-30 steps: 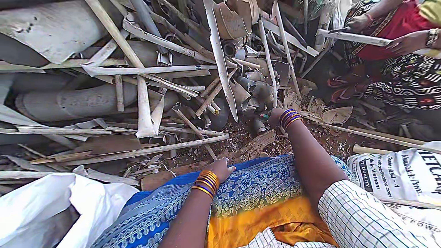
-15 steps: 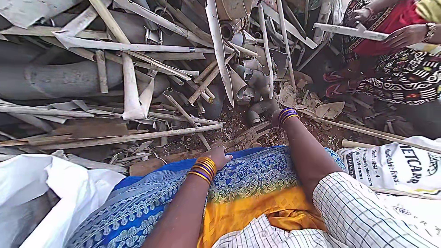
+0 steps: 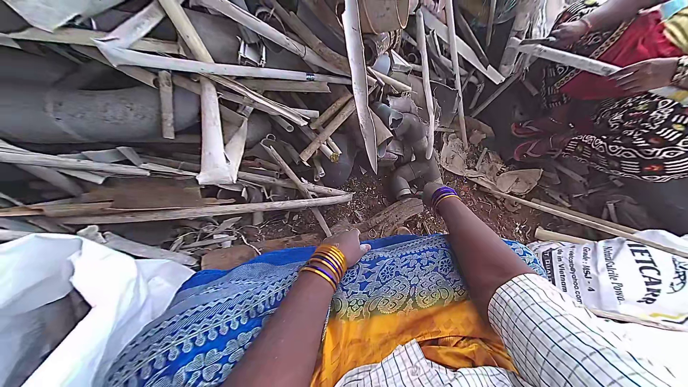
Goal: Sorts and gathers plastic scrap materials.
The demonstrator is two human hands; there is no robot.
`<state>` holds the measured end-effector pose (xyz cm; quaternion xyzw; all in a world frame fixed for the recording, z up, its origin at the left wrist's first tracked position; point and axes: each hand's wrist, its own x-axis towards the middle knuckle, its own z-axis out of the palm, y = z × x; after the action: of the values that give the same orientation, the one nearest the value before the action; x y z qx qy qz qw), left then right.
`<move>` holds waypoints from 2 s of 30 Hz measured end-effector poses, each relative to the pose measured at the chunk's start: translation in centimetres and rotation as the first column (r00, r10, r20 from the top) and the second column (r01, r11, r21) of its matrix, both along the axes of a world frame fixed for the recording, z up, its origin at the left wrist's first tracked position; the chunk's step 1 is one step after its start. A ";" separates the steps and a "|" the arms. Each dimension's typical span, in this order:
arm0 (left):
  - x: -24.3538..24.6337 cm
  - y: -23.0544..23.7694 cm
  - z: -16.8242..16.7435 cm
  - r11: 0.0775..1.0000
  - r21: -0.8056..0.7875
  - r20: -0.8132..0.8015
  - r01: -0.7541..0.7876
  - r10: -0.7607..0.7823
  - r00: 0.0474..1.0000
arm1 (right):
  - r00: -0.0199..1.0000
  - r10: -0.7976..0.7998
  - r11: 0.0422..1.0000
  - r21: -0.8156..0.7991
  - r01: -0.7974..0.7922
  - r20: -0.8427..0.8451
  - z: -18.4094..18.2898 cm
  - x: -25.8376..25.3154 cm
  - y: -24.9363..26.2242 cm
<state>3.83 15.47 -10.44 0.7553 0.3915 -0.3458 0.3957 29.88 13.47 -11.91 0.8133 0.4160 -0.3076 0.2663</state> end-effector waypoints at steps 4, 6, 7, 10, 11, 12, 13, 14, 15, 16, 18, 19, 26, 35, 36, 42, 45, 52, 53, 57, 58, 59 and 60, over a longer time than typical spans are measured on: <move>0.0 0.1 -0.7 1.000 0.016 0.027 -0.003 0.003 1.000 | 1.000 0.025 0.999 -0.022 -0.025 0.014 2.6 0.3 1.2; 0.1 0.1 -0.7 1.000 0.005 0.021 0.006 -0.006 1.000 | 1.000 -0.020 1.000 0.020 0.020 -0.009 4.1 1.0 1.4; 0.1 0.1 -0.6 1.000 0.001 0.017 0.008 -0.008 1.000 | 0.997 -0.062 0.994 0.092 0.066 -0.044 4.5 1.9 1.3; -0.1 0.2 -0.5 1.000 -0.006 0.008 -0.008 0.008 1.000 | 0.937 -0.253 0.856 0.395 0.333 -0.242 5.5 3.4 1.3; -0.3 0.3 -0.5 1.000 -0.005 0.004 -0.013 0.013 1.000 | 0.883 -0.319 0.746 0.482 0.458 -0.345 5.1 3.2 1.5; -0.4 0.3 -0.5 1.000 -0.006 0.001 -0.015 0.015 1.000 | 0.799 -0.375 0.605 0.529 0.595 -0.470 4.3 2.7 1.9; -0.4 0.3 -0.5 1.000 -0.004 0.001 -0.015 0.015 1.000 | 0.681 -0.403 0.453 0.513 0.729 -0.611 3.6 2.0 2.1; -0.4 0.3 -0.5 1.000 -0.004 0.005 -0.014 0.014 1.000 | 0.551 -0.411 0.331 0.444 0.833 -0.727 3.0 1.0 2.2; -0.3 0.3 -0.6 1.000 -0.001 0.007 -0.010 0.010 1.000 | 0.448 -0.426 0.249 0.375 0.893 -0.786 2.1 0.2 2.1; -0.3 0.3 -0.6 1.000 0.000 0.006 -0.009 0.009 1.000 | 0.398 -0.465 0.217 0.334 0.917 -0.791 1.1 -0.5 2.1; -0.3 0.4 -0.6 1.000 0.002 0.007 -0.011 0.011 1.000 | 0.384 -0.525 0.270 0.279 0.922 -0.760 -0.9 -1.3 1.8; -0.3 0.4 -0.6 1.000 0.003 0.012 -0.013 0.013 1.000 | 0.389 -0.530 0.303 0.260 0.917 -0.753 -1.6 -1.7 1.7; -0.7 1.0 -0.2 0.999 -0.037 0.048 0.001 0.001 0.999 | 0.970 0.056 0.951 0.308 0.020 -0.238 1.2 -3.7 2.8; -2.5 0.5 -1.1 1.000 -0.026 0.119 0.017 -0.013 0.993 | 0.910 0.334 0.922 0.285 -0.262 -0.244 13.2 -7.7 -5.2; -2.9 0.3 -1.1 1.000 -0.025 0.109 0.004 -0.001 0.994 | 0.907 0.322 0.929 0.275 -0.247 -0.272 12.9 -7.3 -5.8; -4.6 1.1 -1.1 0.999 -0.038 0.046 0.022 -0.020 0.999 | 0.959 0.247 0.952 0.221 -0.213 -0.139 10.0 -4.2 -4.5; -5.8 5.1 -0.7 0.987 0.061 0.103 -0.146 0.139 0.985 | 0.941 0.272 0.933 0.293 -0.207 -0.202 8.9 -3.2 -2.8; -6.1 11.5 -5.3 0.903 0.212 0.076 -0.375 0.367 0.927 | 0.922 0.266 0.963 0.121 -0.241 -0.281 6.7 -1.7 -2.4; -5.8 10.7 -7.0 0.899 0.168 0.080 -0.405 0.397 0.914 | 0.925 0.239 0.970 0.113 -0.215 -0.296 6.5 -1.2 -2.6; -3.7 7.8 -12.3 0.948 -0.015 0.005 -0.318 0.319 0.948 | 0.942 0.147 0.986 0.116 -0.116 -0.303 5.8 0.9 -3.6; -3.0 7.4 -12.9 0.948 -0.064 -0.008 -0.312 0.313 0.950 | 0.944 0.136 0.988 0.113 -0.106 -0.302 5.6 1.3 -4.0; -2.5 7.2 -13.4 0.928 -0.107 0.012 -0.356 0.359 0.933 | 0.946 0.130 0.989 0.108 -0.103 -0.297 5.4 1.6 -4.3; -2.2 7.1 -14.0 0.906 -0.130 0.037 -0.403 0.410 0.911 | 0.949 0.123 0.990 0.099 -0.098 -0.290 5.2 1.9 -4.5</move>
<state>1.60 22.58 -24.40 0.6428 0.5061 -0.2543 0.5158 31.76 8.98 -6.71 0.7439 0.5086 -0.3927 0.1835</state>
